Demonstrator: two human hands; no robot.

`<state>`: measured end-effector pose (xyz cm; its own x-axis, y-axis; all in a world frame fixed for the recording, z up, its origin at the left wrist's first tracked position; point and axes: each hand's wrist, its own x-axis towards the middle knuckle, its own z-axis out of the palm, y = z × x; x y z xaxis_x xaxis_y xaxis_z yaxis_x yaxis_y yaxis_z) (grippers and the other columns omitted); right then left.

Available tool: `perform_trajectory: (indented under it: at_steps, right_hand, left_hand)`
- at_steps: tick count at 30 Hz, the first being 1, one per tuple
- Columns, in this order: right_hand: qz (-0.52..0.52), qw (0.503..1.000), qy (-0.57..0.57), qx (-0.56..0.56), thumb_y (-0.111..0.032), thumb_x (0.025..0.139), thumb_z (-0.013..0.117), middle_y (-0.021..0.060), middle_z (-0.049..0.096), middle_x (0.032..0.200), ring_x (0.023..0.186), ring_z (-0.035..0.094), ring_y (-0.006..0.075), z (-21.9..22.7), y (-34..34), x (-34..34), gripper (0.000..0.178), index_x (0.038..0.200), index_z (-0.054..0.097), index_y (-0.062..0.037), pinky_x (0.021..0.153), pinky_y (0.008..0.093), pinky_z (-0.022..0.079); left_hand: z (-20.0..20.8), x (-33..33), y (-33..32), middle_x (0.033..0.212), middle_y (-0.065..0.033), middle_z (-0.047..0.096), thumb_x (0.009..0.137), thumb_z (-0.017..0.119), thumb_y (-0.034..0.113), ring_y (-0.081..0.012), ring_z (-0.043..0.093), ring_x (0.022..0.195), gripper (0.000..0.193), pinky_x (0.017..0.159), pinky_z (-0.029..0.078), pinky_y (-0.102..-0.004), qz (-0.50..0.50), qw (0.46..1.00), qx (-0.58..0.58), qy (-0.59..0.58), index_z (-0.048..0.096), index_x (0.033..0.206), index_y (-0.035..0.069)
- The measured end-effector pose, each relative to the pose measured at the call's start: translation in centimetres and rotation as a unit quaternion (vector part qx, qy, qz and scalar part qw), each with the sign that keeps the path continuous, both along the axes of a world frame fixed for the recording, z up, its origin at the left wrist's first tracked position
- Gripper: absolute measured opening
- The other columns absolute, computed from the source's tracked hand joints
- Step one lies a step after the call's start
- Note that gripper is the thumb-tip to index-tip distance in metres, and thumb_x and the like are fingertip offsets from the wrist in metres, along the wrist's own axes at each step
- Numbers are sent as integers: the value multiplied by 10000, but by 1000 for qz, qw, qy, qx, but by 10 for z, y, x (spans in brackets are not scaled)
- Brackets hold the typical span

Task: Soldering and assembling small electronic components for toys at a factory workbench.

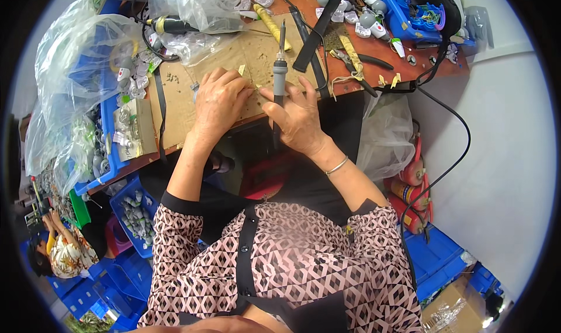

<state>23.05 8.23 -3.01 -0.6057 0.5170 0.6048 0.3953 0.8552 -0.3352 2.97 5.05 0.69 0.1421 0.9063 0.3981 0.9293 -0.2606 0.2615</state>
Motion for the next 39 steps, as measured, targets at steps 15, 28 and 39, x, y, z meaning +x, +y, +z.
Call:
perform_trajectory:
  at_steps: [15,28,39]
  right_hand:
    - [-18,996,88,27,-9,834,675,32,737,1105,1136,632,296,17,17,-27,230,986,555,-131,1017,456,353]
    - [-26,997,66,29,4,826,658,11,684,919,931,623,252,4,23,-36,249,1000,551,-137,945,441,366]
    - [-3,998,55,37,0,820,655,13,680,886,899,616,256,1,26,-34,247,999,550,-133,929,430,389]
  left_hand:
    - [-1,0,-1,832,-31,623,764,769,141,-260,606,901,115,832,485,-397,1,1000,20,-5,693,833,89]
    - [2,7,-8,885,-49,602,724,768,93,-284,578,928,142,860,479,-413,35,996,67,-44,665,820,84]
    - [-5,8,-9,927,-26,633,723,781,113,-264,586,971,145,917,463,-419,44,995,82,-44,690,834,98]
